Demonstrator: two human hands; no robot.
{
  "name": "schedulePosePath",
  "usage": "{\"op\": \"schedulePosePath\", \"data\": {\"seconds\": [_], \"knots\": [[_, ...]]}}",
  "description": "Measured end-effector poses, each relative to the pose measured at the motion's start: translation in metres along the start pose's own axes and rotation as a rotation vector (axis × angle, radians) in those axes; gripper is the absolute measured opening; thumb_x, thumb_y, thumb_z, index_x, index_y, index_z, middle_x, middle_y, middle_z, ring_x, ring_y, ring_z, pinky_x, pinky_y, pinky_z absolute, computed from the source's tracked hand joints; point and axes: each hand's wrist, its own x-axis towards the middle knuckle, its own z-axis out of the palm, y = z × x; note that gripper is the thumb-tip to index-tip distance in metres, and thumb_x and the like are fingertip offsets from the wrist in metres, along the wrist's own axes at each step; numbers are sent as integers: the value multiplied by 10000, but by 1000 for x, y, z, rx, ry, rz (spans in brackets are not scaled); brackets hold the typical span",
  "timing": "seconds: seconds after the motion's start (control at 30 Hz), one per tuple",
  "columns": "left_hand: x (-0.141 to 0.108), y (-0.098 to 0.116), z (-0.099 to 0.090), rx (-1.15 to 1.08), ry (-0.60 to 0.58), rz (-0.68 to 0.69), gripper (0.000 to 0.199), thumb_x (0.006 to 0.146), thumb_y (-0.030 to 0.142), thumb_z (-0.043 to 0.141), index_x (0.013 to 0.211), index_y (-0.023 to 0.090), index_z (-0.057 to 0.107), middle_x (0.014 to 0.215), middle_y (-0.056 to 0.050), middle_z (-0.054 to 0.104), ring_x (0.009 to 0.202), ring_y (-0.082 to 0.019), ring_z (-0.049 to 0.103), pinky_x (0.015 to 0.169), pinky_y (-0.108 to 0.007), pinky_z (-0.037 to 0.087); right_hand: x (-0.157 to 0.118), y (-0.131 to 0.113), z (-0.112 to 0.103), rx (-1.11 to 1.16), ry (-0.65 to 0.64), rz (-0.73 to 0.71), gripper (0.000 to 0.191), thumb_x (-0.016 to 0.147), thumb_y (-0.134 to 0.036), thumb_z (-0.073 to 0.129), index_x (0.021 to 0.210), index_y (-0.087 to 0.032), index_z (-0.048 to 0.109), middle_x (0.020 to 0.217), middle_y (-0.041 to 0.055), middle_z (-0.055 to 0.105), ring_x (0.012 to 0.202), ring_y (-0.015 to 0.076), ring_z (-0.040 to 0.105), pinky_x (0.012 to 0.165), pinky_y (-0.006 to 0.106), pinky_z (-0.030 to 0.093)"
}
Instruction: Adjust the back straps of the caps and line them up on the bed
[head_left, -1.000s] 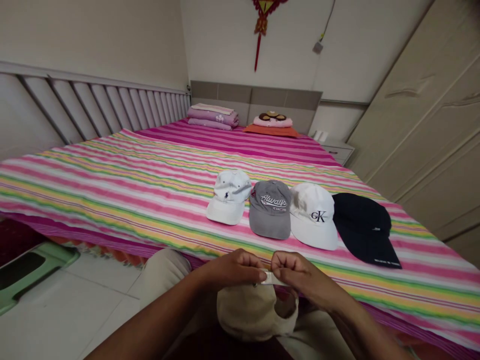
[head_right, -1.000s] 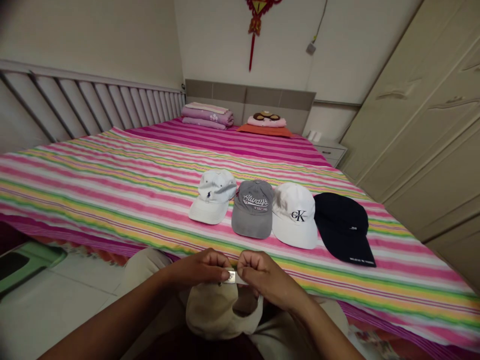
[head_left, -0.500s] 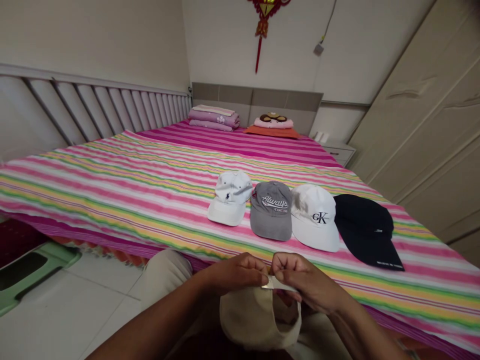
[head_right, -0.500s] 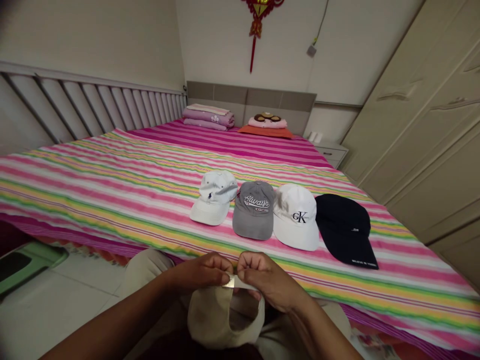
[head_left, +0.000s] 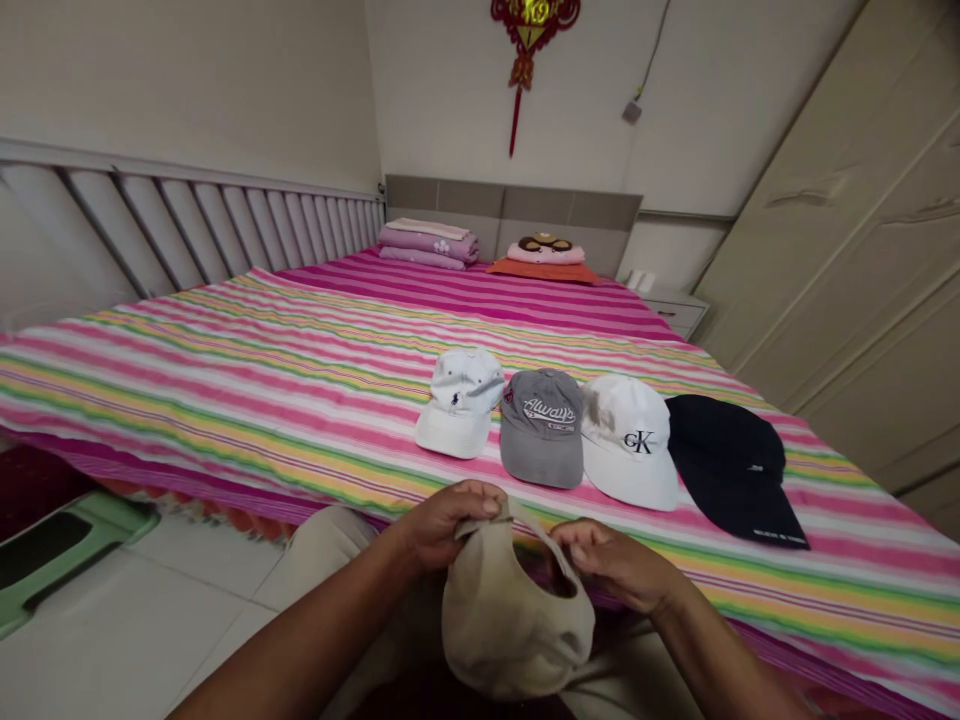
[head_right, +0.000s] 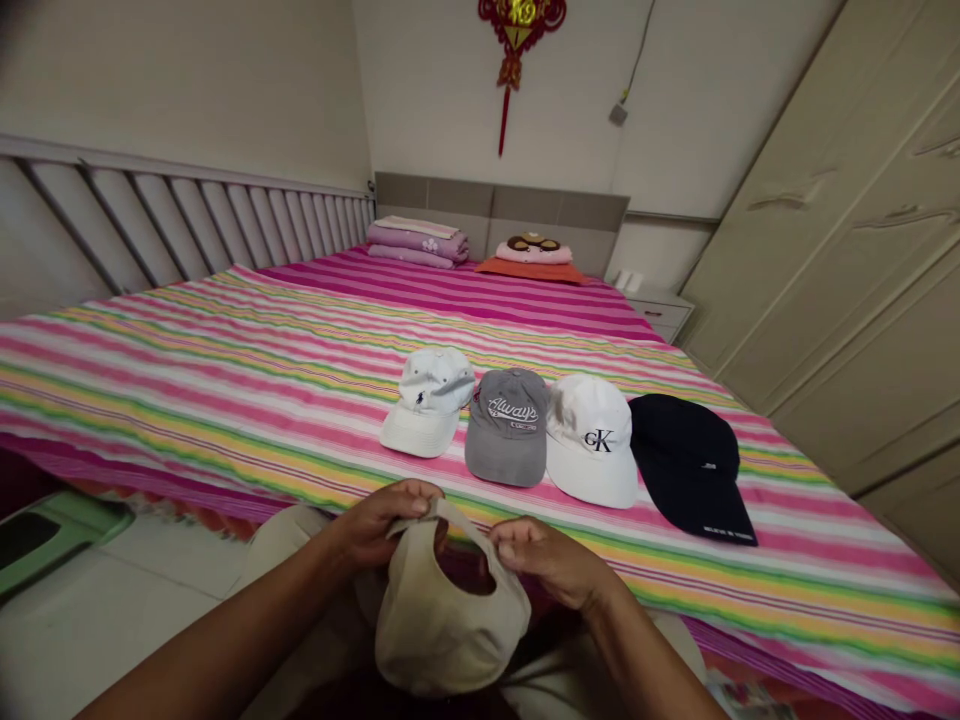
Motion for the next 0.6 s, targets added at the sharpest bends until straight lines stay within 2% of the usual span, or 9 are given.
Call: {"op": "schedulePosePath", "data": {"seconds": [0.13, 0.23, 0.33, 0.4, 0.5, 0.6], "knots": [[-1, 16, -14, -43, -26, 24, 187, 611, 251, 655, 550, 99, 565, 475, 10, 499, 451, -67, 439, 499, -191, 322, -2, 3, -3, 88, 95, -126, 237, 629, -350, 713, 716, -144, 635, 629, -4, 639, 549, 87, 557, 558, 191, 408], [-5, 26, -24, -47, -97, -2, 316, 539, 330, 723, 640, 50, 617, 548, -46, 579, 499, -107, 512, 530, -215, 363, -2, -5, 5, 176, 137, -216, 239, 623, -326, 721, 774, -153, 651, 688, 16, 673, 612, 113, 599, 614, 207, 442], [-9, 25, -34, -67, -160, 18, 474, 447, 357, 782, 732, 5, 644, 628, -105, 637, 574, -162, 582, 587, -247, 409, 0, -17, 13, 322, 195, -279, 250, 607, -267, 735, 821, -157, 668, 748, 31, 706, 664, 137, 636, 655, 216, 470], [-9, 20, -37, -88, -173, 55, 431, 459, 338, 784, 729, 30, 650, 670, -104, 659, 635, -175, 607, 646, -257, 429, 1, -24, 16, 399, 241, -310, 206, 615, -254, 728, 800, -180, 677, 713, 10, 716, 635, 140, 647, 664, 231, 486], [-7, 12, -31, -181, -140, 170, 331, 546, 271, 746, 812, 96, 653, 773, -64, 689, 718, -165, 628, 722, -252, 438, 3, -34, 18, 442, 252, -263, 161, 650, -277, 695, 780, -184, 682, 666, 10, 718, 613, 170, 658, 696, 298, 502], [-5, 15, -17, -307, -57, 262, 240, 626, 223, 686, 845, 128, 659, 788, -40, 701, 734, -178, 640, 724, -263, 455, -1, -44, 14, 431, 214, -224, 165, 662, -304, 670, 776, -184, 679, 683, 17, 718, 662, 202, 662, 768, 361, 485]]}}
